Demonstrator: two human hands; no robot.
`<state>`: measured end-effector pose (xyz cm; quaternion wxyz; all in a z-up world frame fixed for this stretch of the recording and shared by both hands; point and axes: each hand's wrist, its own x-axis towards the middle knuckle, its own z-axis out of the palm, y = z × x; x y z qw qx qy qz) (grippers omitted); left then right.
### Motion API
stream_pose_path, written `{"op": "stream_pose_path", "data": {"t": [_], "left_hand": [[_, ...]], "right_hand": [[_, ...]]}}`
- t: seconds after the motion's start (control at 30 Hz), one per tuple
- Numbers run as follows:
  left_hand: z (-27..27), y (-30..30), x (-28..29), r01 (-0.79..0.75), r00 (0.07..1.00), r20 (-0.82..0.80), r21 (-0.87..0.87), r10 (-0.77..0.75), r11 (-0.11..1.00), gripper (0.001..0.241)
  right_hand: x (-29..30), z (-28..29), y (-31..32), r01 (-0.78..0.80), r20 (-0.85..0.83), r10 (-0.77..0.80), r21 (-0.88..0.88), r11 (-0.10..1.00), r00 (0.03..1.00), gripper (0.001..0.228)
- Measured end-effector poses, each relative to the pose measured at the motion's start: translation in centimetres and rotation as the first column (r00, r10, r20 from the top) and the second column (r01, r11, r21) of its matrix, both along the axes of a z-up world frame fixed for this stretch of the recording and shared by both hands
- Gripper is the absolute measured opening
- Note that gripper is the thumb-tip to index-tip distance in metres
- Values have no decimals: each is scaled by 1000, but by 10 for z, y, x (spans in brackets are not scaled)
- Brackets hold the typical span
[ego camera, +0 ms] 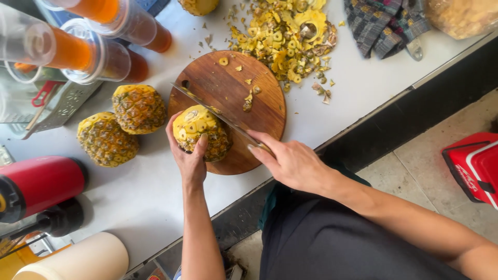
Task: The recorder removes pineapples from a bag and uses a large knife to peel and slice them on a wooden cutting board.
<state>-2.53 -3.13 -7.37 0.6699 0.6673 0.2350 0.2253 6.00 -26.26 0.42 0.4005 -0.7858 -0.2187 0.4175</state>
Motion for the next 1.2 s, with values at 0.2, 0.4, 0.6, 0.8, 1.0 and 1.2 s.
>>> {"op": "stream_pose_path", "data": {"t": [0.2,0.4,0.6,0.8,1.0,1.2], "left_hand": [[-3,1,-6,76,994,81,-90,-69,993,91],[-8,1,-30,-12,966,238,-358,104,934,90],[14,22,-65,-27,977,185,-379,105,925,90],[35,25,-89,-135,974,101,-463,204,876,75],[50,49,-105,-401,913,-210,-299,350,866,82],[64,73,-129,-443,777,-483,38,404,896,98]], "right_hand": [[6,-45,23,-28,-50,25,-48,998,998,50],[3,-28,-16,-162,-317,128,-85,983,940,52],[62,-31,-29,54,-326,-110,-176,983,939,67],[77,-58,-28,229,-241,-241,-76,970,940,62],[3,-21,10,-182,-474,123,-80,980,872,52],[93,-86,3,249,-230,-250,-36,968,941,61]]}}
